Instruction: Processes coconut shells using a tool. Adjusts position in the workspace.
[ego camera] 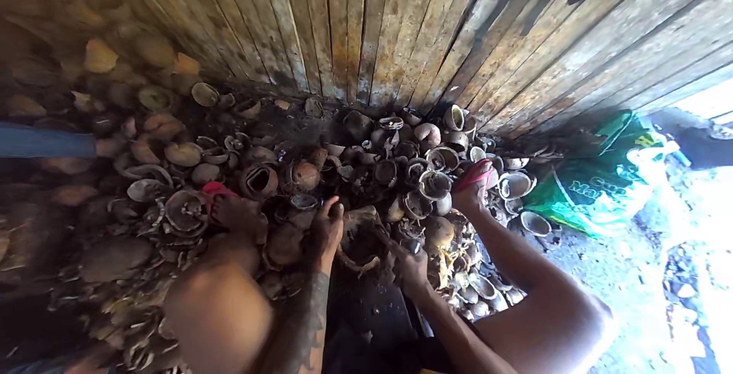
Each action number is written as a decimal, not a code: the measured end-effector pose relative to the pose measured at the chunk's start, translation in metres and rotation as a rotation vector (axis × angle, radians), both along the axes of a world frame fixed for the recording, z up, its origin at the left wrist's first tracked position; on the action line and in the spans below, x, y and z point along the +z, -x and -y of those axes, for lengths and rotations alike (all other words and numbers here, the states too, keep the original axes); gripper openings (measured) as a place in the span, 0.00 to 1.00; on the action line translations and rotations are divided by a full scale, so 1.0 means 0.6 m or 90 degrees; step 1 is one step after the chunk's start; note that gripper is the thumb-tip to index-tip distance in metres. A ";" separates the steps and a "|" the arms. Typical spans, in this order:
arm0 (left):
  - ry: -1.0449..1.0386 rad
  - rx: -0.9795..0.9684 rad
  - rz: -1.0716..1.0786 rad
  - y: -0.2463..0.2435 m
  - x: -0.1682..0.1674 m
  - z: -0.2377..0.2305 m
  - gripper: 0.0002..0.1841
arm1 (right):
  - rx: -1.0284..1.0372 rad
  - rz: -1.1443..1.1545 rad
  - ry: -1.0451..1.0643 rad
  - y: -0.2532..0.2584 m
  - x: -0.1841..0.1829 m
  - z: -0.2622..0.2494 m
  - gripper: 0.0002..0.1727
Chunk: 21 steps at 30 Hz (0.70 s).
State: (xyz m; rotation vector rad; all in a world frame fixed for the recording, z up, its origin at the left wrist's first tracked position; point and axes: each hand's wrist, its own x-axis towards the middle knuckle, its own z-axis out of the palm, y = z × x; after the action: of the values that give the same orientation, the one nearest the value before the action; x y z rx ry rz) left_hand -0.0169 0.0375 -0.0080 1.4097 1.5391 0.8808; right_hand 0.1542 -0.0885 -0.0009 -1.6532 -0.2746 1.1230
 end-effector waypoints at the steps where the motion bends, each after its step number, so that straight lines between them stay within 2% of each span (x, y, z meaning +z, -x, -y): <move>1: -0.008 0.060 0.064 0.001 0.009 0.011 0.22 | -0.037 -0.048 0.042 0.017 0.018 0.013 0.14; 3: -0.009 0.060 0.068 0.002 0.019 0.041 0.28 | -0.101 -0.114 0.077 0.041 0.042 0.029 0.13; 5: -0.017 -0.043 -0.075 -0.002 0.014 0.065 0.37 | -0.119 -0.106 0.063 0.048 0.044 0.022 0.13; 6: -0.037 -0.077 -0.140 -0.009 0.011 0.070 0.38 | -0.104 -0.058 0.044 0.041 0.033 0.009 0.13; 7: -0.058 -0.083 -0.175 -0.017 0.007 0.072 0.36 | -0.068 0.004 0.019 0.024 0.017 -0.006 0.13; 11: -0.128 -0.044 -0.125 -0.029 -0.009 0.068 0.31 | 0.179 0.164 -0.084 -0.088 -0.037 -0.075 0.17; 14: -0.160 -0.066 -0.131 -0.027 -0.019 0.071 0.28 | 0.208 0.184 -0.095 -0.108 -0.041 -0.083 0.18; 16: -0.174 -0.043 -0.123 -0.017 -0.025 0.070 0.28 | 0.139 0.063 -0.040 -0.073 -0.010 -0.059 0.16; 19: -0.119 0.081 -0.021 -0.013 -0.018 0.082 0.25 | -0.070 -0.222 0.047 -0.016 0.032 -0.019 0.09; 21: -0.075 0.133 0.015 -0.029 0.006 0.113 0.33 | -0.170 -0.306 0.069 0.003 0.044 -0.017 0.07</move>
State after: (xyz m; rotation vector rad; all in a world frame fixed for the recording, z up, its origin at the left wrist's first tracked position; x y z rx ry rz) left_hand 0.0005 -0.0305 -0.0041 1.3306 1.6607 1.1265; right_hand 0.1524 -0.0785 0.0257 -1.4083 0.3116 1.3012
